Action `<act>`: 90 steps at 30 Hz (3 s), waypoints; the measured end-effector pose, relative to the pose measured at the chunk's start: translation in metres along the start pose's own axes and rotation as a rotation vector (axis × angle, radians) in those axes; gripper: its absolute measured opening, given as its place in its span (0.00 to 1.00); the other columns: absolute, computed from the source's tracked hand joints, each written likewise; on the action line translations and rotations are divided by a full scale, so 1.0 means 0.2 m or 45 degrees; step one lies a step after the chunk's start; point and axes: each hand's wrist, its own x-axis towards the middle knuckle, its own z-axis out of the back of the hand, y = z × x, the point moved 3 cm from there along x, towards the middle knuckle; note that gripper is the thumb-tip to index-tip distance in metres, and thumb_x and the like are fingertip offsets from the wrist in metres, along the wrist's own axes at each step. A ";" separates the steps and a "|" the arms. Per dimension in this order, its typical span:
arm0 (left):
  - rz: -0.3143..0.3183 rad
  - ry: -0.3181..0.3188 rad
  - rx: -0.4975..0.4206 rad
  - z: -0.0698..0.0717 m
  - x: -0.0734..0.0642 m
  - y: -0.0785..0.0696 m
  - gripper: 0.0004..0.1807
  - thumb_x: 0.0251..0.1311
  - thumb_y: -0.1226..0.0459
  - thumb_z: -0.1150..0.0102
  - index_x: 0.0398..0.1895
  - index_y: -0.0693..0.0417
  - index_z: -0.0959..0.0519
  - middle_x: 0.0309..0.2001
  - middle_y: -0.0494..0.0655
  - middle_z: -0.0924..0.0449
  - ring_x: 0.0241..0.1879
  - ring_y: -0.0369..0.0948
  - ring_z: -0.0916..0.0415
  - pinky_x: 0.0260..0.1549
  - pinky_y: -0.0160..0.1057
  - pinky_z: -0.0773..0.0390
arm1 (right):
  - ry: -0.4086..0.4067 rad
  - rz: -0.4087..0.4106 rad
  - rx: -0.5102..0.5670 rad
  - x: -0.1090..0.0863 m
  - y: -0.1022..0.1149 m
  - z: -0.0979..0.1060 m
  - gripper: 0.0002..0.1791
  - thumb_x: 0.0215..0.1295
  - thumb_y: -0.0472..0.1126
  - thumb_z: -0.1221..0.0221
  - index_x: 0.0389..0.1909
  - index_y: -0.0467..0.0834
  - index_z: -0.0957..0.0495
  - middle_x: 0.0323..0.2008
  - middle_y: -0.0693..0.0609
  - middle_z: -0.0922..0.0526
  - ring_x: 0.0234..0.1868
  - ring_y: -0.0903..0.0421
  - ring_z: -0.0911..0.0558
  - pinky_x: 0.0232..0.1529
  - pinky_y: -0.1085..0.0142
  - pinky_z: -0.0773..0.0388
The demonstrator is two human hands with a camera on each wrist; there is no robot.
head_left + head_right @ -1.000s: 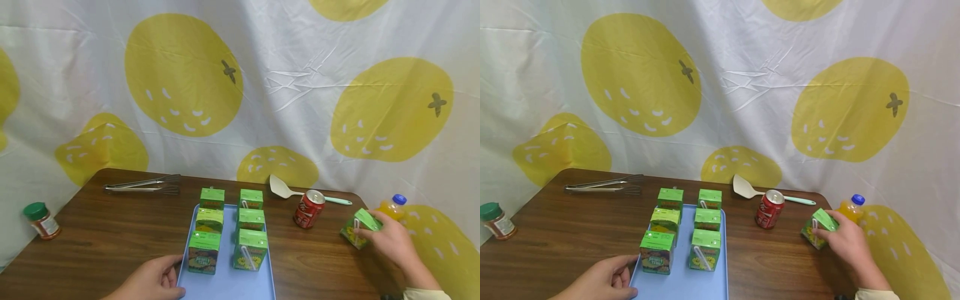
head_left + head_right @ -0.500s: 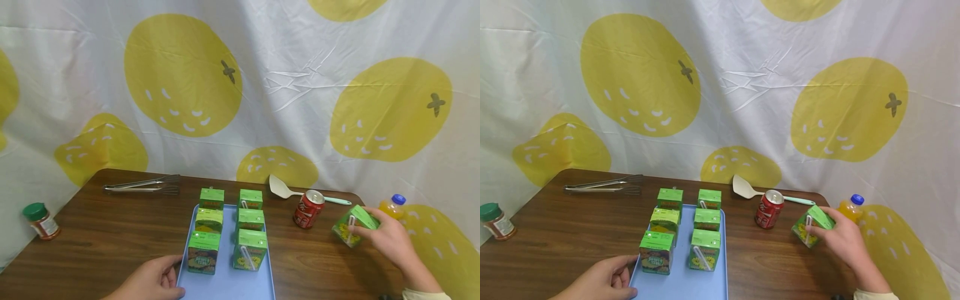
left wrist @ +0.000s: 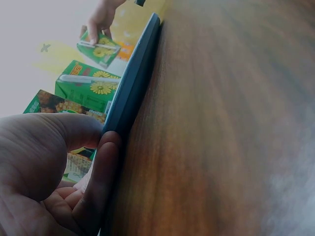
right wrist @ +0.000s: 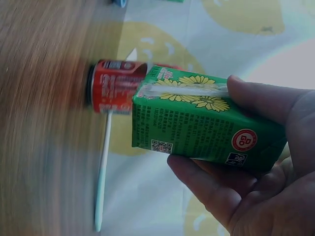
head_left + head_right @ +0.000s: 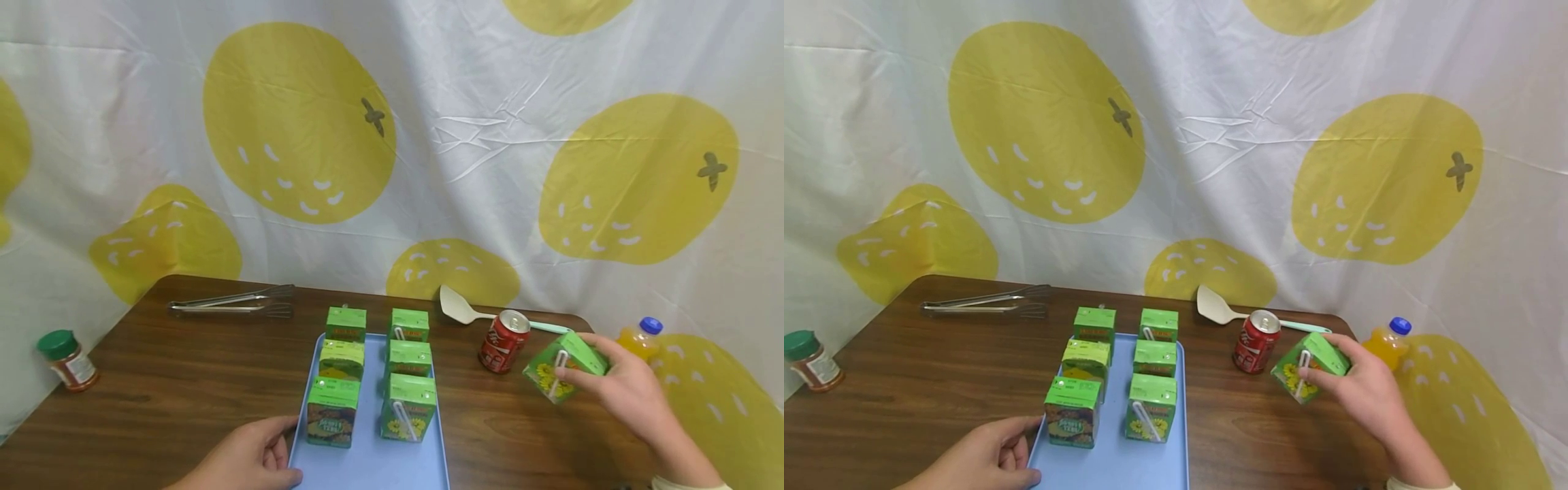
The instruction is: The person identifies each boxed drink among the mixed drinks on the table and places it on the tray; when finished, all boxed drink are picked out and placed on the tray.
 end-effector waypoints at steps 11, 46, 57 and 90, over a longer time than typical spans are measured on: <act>0.015 0.000 0.002 0.00 0.00 -0.01 0.45 0.60 0.65 0.21 0.73 0.84 0.32 0.30 0.45 0.21 0.24 0.35 0.25 0.22 0.32 0.26 | -0.024 0.074 0.032 -0.09 0.16 -0.04 0.41 0.63 0.57 0.19 0.74 0.49 0.20 0.43 0.46 0.13 0.38 0.50 0.21 0.33 0.61 0.25; 0.022 -0.006 0.006 0.00 -0.01 -0.02 0.45 0.60 0.65 0.21 0.73 0.84 0.32 0.30 0.45 0.21 0.24 0.35 0.25 0.23 0.32 0.26 | 0.186 0.372 0.274 -0.30 0.46 -0.32 0.33 0.56 0.45 0.15 0.64 0.53 0.15 0.42 0.59 0.10 0.34 0.61 0.20 0.33 0.65 0.20; 0.142 -0.002 0.002 0.01 0.01 0.01 0.46 0.60 0.63 0.19 0.76 0.78 0.31 0.32 0.48 0.20 0.25 0.41 0.23 0.23 0.34 0.26 | 0.375 0.502 0.338 -0.33 0.52 -0.40 0.33 0.60 0.47 0.17 0.66 0.52 0.17 0.42 0.60 0.10 0.36 0.62 0.18 0.35 0.65 0.18; -0.015 -0.004 -0.030 -0.01 0.00 0.00 0.46 0.60 0.66 0.21 0.73 0.87 0.35 0.30 0.46 0.20 0.23 0.33 0.24 0.22 0.31 0.25 | 0.794 0.513 0.444 -0.37 0.69 -0.61 0.30 0.65 0.48 0.20 0.68 0.57 0.15 0.43 0.62 0.11 0.38 0.62 0.16 0.38 0.67 0.20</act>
